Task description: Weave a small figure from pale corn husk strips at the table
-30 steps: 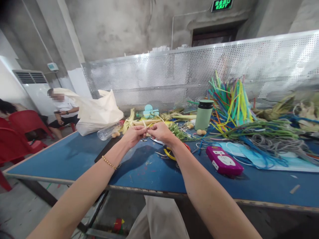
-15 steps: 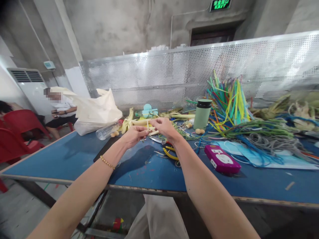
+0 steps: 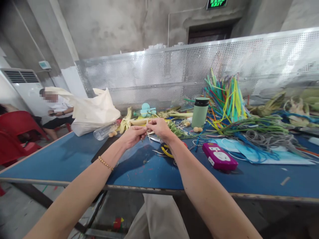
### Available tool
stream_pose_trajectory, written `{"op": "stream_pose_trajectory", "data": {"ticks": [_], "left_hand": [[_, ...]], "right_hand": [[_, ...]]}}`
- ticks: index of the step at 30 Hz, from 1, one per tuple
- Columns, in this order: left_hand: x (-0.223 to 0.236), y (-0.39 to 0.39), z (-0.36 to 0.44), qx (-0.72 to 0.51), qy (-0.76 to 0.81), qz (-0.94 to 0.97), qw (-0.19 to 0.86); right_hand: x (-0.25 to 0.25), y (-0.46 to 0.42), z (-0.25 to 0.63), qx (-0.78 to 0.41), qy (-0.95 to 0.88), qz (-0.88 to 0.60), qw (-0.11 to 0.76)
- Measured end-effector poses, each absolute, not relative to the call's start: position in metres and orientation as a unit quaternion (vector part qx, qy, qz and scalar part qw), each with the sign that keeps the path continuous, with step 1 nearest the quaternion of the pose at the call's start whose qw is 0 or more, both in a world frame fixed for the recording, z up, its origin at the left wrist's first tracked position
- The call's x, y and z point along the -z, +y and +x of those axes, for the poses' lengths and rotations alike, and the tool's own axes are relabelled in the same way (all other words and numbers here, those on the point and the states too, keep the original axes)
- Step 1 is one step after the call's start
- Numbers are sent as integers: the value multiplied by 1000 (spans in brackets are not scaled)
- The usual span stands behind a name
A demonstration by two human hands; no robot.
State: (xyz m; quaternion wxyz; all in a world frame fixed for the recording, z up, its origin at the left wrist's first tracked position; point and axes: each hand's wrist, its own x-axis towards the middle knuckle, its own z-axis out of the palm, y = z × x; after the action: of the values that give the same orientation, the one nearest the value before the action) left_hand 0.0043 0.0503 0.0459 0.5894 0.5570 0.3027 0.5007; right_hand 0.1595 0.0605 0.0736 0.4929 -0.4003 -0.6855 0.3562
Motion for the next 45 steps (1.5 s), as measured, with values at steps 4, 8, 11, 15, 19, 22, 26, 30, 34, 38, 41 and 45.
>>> {"op": "stream_pose_trajectory", "data": {"ticks": [4, 8, 11, 15, 19, 22, 26, 30, 34, 38, 41, 45], "left_hand": [[-47, 48, 7, -495, 304, 561, 590], [-46, 49, 7, -500, 302, 560, 587], [-44, 50, 7, -498, 301, 567, 583], [-43, 49, 6, -487, 311, 580, 574], [-43, 48, 6, -480, 322, 588, 565], [-42, 49, 6, -485, 315, 585, 569], [-44, 50, 5, -491, 295, 560, 598], [-45, 53, 2, -501, 304, 545, 600], [-42, 55, 1, -528, 318, 545, 568], [-40, 57, 1, -541, 324, 553, 545], [-39, 59, 1, -540, 345, 575, 509], [-38, 61, 3, -540, 378, 601, 452]], "right_hand": [[-72, 61, 157, -343, -675, -409, 510], [-70, 62, 156, -305, -678, -425, 516], [-68, 62, 156, -299, -680, -430, 514], [-65, 62, 156, -306, -685, -425, 506], [-62, 63, 156, -298, -687, -435, 500], [-62, 66, 157, -294, -683, -433, 509], [-64, 72, 161, -286, -677, -434, 521], [-66, 73, 164, -257, -691, -428, 522], [-70, 65, 163, -304, -677, -431, 512], [-72, 59, 164, -372, -688, -422, 458], [-71, 60, 165, -364, -719, -406, 432], [-67, 63, 165, -324, -744, -413, 414]]}}
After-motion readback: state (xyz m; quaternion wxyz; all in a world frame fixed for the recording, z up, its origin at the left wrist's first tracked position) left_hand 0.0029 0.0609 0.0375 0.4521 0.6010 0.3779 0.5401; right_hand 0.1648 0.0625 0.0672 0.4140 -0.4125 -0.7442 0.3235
